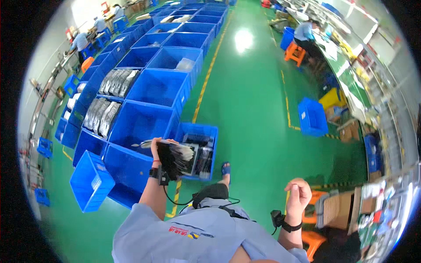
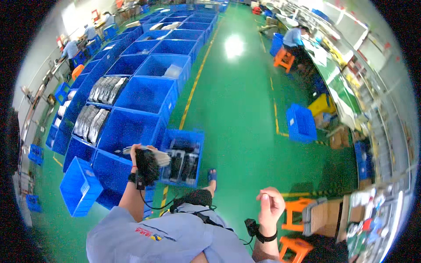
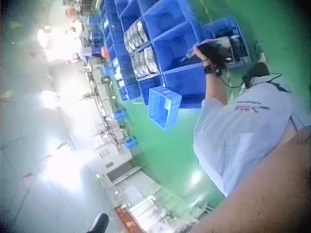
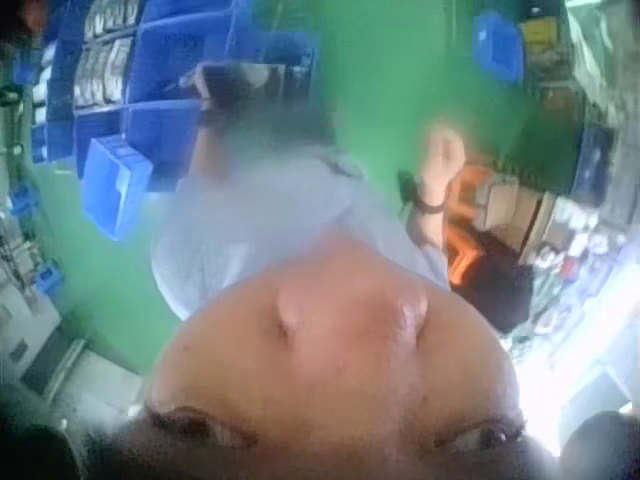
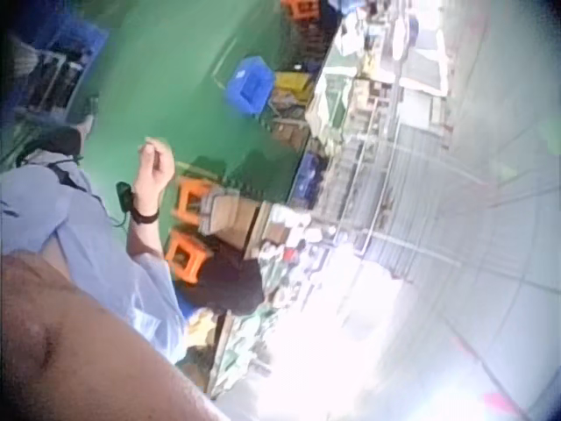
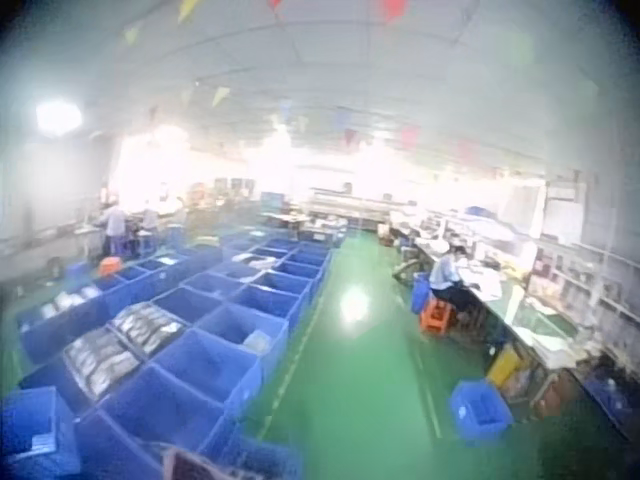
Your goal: The worker is assembling an electronic component by applying tape or a layer onto a metal baseplate.
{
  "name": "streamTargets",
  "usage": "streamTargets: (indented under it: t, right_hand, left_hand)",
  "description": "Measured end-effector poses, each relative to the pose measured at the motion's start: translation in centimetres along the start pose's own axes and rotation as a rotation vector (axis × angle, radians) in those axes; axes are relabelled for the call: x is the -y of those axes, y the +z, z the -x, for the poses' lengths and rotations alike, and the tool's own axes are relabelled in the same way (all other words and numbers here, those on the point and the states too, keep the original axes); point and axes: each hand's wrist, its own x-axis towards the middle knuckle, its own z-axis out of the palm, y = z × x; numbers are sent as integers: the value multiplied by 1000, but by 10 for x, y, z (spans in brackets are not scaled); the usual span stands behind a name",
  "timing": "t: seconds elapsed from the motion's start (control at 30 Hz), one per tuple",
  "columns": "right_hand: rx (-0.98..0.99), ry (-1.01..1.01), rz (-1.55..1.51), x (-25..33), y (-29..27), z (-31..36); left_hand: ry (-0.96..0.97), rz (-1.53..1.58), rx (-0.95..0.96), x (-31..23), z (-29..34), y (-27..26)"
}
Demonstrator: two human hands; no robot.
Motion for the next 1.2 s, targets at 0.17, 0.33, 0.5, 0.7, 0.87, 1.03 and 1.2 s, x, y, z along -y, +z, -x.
streamTargets:
  t: [0.17,0.33,0.5,0.7,0.87,1.03,1.2]
  right_hand:
    - [268,-59,-67,-79,47,-188]
    - [531,-110,-8,-128,74,-372]
    - [599,-141,-20,-218,122,-540]
    - [805,-142,-12,-320,186,-745]
    - [1082,-82,-81,-378,263,-902]
    - [1264,-115,53,-460,349,-1041]
    - [1384,32,139,-540,439,-1212]
  left_hand:
    - [306,-258,3,-17,-164,64]
    - [334,-1,210,20,-312,282]
    - [307,71,373,56,-477,460]
    - [314,27,249,62,-638,585]
    - [456,75,302,9,-787,594]
    - [579,163,144,-28,-927,645]
    - [587,-78,171,-69,-1106,735]
